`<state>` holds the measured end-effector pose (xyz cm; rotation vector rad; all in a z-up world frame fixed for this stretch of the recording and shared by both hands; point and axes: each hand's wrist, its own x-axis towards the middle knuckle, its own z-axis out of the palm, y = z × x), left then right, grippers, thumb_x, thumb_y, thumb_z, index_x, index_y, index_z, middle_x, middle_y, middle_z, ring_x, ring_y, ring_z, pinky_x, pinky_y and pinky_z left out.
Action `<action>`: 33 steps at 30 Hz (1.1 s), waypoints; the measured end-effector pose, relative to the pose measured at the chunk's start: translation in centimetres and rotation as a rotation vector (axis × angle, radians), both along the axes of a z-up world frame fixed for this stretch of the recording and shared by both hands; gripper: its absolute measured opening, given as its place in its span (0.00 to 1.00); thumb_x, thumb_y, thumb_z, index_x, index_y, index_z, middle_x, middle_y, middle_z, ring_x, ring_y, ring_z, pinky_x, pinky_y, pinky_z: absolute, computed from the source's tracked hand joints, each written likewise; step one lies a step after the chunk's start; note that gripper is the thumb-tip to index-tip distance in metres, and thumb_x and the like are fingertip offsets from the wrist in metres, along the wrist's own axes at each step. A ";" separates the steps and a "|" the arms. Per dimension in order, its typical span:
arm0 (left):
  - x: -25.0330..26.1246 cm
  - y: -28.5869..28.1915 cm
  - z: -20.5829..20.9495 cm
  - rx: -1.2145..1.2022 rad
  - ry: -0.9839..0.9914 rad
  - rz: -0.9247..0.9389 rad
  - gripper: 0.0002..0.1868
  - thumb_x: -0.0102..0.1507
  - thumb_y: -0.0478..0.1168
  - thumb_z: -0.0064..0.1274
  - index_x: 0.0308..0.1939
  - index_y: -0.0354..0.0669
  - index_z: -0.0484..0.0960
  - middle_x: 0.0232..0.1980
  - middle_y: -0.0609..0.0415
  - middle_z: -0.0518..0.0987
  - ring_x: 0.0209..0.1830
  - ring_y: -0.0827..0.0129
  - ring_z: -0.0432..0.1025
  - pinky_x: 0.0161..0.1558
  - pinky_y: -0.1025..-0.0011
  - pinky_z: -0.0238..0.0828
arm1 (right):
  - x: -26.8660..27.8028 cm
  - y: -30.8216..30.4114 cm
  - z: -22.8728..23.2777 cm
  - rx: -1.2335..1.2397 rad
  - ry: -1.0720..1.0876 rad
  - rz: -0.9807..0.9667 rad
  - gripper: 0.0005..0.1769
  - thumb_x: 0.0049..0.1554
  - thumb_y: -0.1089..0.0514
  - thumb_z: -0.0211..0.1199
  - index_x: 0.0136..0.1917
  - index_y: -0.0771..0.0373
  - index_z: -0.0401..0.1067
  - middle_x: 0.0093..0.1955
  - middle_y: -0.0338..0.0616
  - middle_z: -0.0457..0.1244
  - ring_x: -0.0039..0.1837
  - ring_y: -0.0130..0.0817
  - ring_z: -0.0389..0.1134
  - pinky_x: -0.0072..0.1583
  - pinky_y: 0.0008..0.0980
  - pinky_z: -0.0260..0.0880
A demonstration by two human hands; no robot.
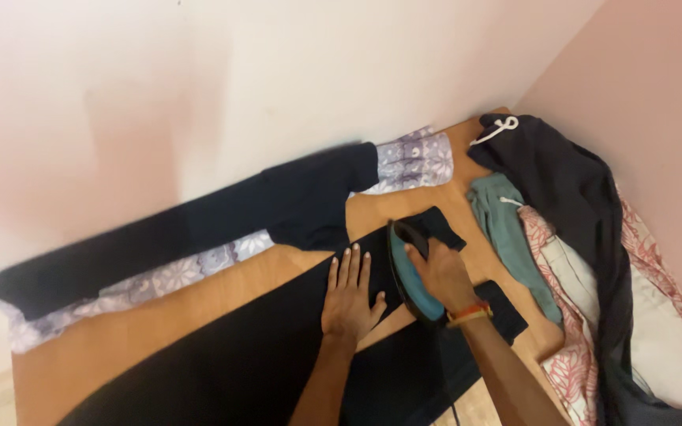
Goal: The person irons a pair of black trousers laid out on a wooden table. They use a blue electric iron to smooth the fabric, moving it back and forth along the legs and waist area while holding the garment in place with the other hand.
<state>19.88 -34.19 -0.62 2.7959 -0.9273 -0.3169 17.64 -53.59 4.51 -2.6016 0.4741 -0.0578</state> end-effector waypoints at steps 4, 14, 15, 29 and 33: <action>0.0 -0.1 -0.2 -0.018 -0.034 0.005 0.43 0.66 0.60 0.36 0.78 0.39 0.47 0.83 0.42 0.40 0.83 0.57 0.32 0.78 0.54 0.22 | 0.6 -0.1 0.9 0.112 0.053 -0.109 0.29 0.61 0.40 0.60 0.43 0.73 0.73 0.40 0.71 0.68 0.46 0.66 0.72 0.47 0.54 0.72; 0.1 0.0 0.3 -0.014 -0.034 -0.007 0.43 0.66 0.60 0.38 0.79 0.39 0.48 0.83 0.41 0.41 0.83 0.56 0.33 0.78 0.54 0.24 | 0.4 -0.1 0.4 0.000 -0.014 -0.110 0.30 0.60 0.38 0.59 0.43 0.72 0.74 0.41 0.69 0.68 0.48 0.67 0.71 0.51 0.57 0.71; -0.1 0.1 0.2 -0.003 -0.031 -0.012 0.43 0.67 0.60 0.38 0.79 0.39 0.49 0.83 0.40 0.41 0.84 0.56 0.34 0.79 0.54 0.24 | 0.5 0.0 0.5 0.010 0.026 -0.133 0.30 0.61 0.38 0.58 0.44 0.72 0.74 0.41 0.70 0.68 0.48 0.66 0.71 0.51 0.56 0.71; -0.1 0.0 -0.1 -0.093 -0.036 0.010 0.42 0.65 0.58 0.41 0.77 0.38 0.52 0.83 0.41 0.44 0.83 0.56 0.36 0.79 0.55 0.25 | 1.1 -1.3 -1.0 -0.019 -0.063 -0.164 0.30 0.60 0.39 0.59 0.43 0.72 0.74 0.38 0.69 0.67 0.45 0.68 0.71 0.48 0.58 0.71; 0.1 -0.2 -0.2 -0.076 -0.029 0.005 0.42 0.64 0.58 0.41 0.76 0.39 0.52 0.82 0.41 0.44 0.82 0.56 0.36 0.77 0.54 0.26 | 2.8 -1.6 -0.5 -0.014 -0.059 -0.100 0.31 0.60 0.38 0.60 0.42 0.72 0.75 0.39 0.69 0.68 0.46 0.67 0.71 0.49 0.57 0.70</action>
